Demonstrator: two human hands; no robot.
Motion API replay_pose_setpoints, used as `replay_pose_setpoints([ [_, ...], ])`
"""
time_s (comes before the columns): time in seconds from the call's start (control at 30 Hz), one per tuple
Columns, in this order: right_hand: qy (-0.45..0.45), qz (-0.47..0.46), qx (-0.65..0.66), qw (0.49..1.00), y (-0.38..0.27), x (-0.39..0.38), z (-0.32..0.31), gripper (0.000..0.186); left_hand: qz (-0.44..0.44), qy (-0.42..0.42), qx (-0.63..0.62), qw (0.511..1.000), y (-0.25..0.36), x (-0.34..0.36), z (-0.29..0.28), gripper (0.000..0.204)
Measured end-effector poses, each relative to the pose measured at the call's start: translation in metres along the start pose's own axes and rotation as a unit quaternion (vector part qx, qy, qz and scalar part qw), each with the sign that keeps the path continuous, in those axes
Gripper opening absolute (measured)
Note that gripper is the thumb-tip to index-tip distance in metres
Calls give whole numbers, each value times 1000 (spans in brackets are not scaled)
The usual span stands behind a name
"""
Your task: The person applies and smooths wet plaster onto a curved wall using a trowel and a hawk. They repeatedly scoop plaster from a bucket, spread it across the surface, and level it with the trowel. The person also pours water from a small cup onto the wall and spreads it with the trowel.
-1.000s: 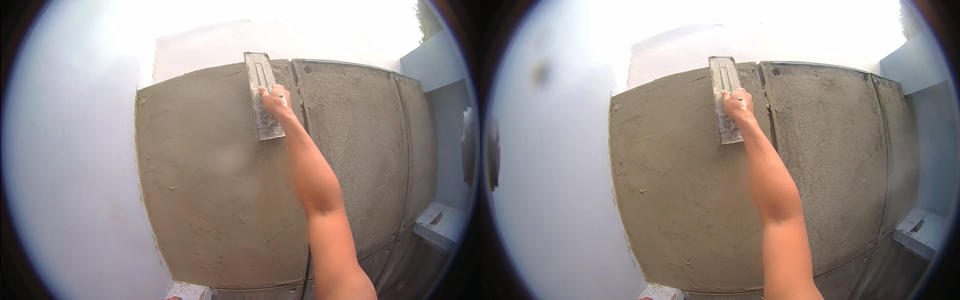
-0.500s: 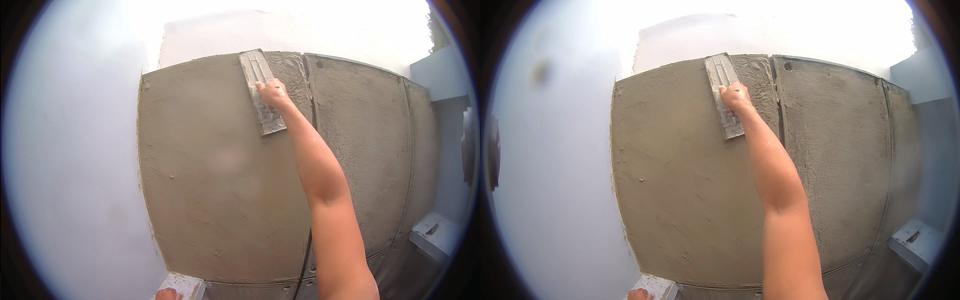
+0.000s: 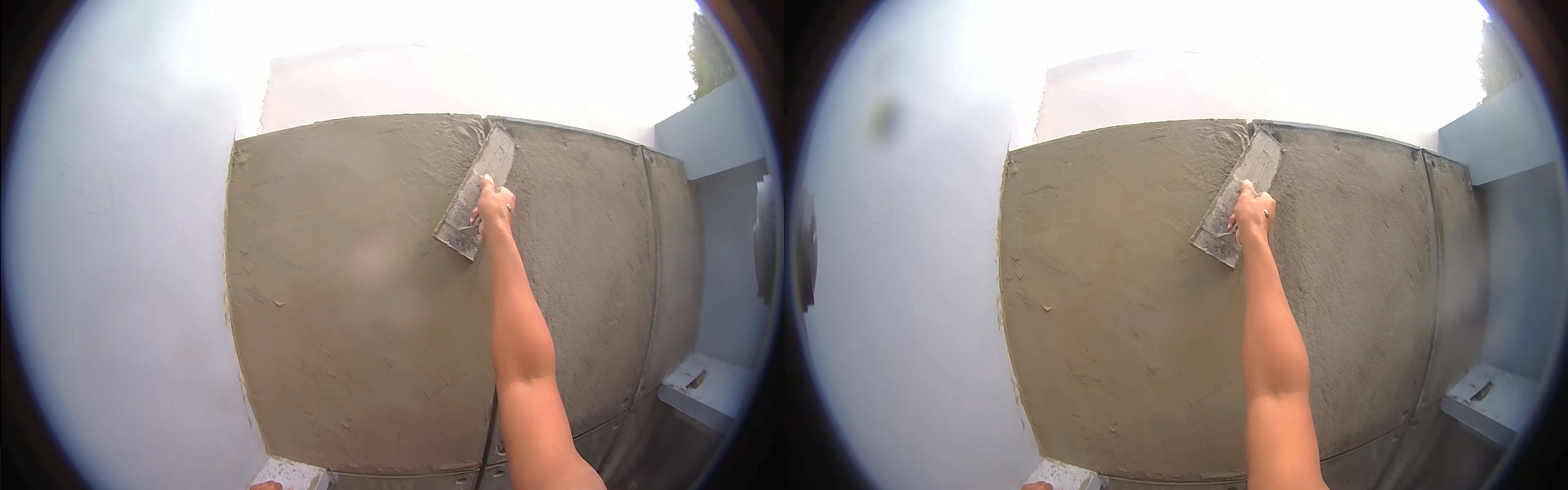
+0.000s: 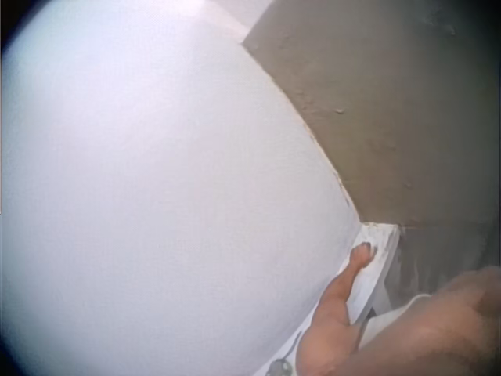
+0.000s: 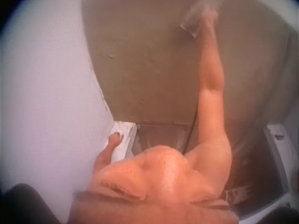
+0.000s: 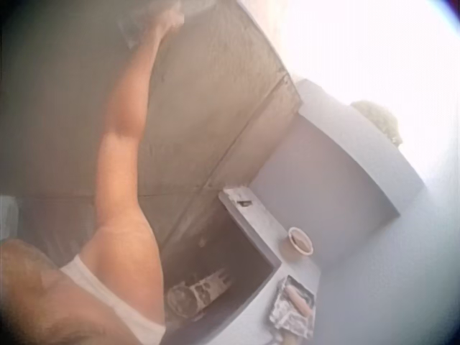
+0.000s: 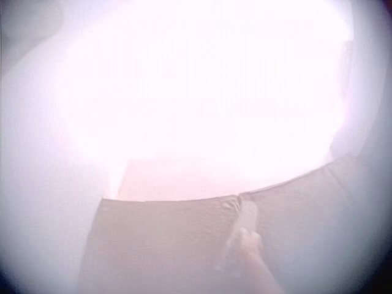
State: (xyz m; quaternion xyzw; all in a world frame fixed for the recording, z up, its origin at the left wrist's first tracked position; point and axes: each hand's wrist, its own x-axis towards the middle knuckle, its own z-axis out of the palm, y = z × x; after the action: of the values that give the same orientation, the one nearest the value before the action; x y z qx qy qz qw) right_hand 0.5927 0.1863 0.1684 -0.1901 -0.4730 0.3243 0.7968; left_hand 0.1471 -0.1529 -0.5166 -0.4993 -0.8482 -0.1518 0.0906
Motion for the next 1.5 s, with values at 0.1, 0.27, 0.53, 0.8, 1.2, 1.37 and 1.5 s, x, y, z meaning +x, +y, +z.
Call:
replay_pose_setpoints([
  [0.1, -57, -10, -26, 998, -21, 22, 28, 48, -8, -23, -12, 1000, 7, -4, -11, 51],
  [0.27, -128, -4, -65, 990, -59, 40, 82, 44, 0, -15, -13, 1000, 14, -2, -18, 50],
  [0.53, -223, -43, -144, 963, -60, -9, 151, 42, -1, 0, -33, 999, 19, -9, -6, 47],
  [0.8, -312, -116, -257, 907, -53, -97, 255, 44, 2, 47, -49, 998, 5, 9, 7, 44],
  [1.2, -554, -242, -490, 628, 54, -251, 236, 46, 14, 59, -185, 981, 26, 39, -21, 51],
  [1.37, -607, -245, -511, 557, 130, -317, 172, 43, 27, 110, -209, 971, 25, 32, -24, 49],
  [1.5, -605, -196, -530, 561, 152, -339, 111, 43, -7, 74, -209, 975, 23, 38, -22, 47],
])
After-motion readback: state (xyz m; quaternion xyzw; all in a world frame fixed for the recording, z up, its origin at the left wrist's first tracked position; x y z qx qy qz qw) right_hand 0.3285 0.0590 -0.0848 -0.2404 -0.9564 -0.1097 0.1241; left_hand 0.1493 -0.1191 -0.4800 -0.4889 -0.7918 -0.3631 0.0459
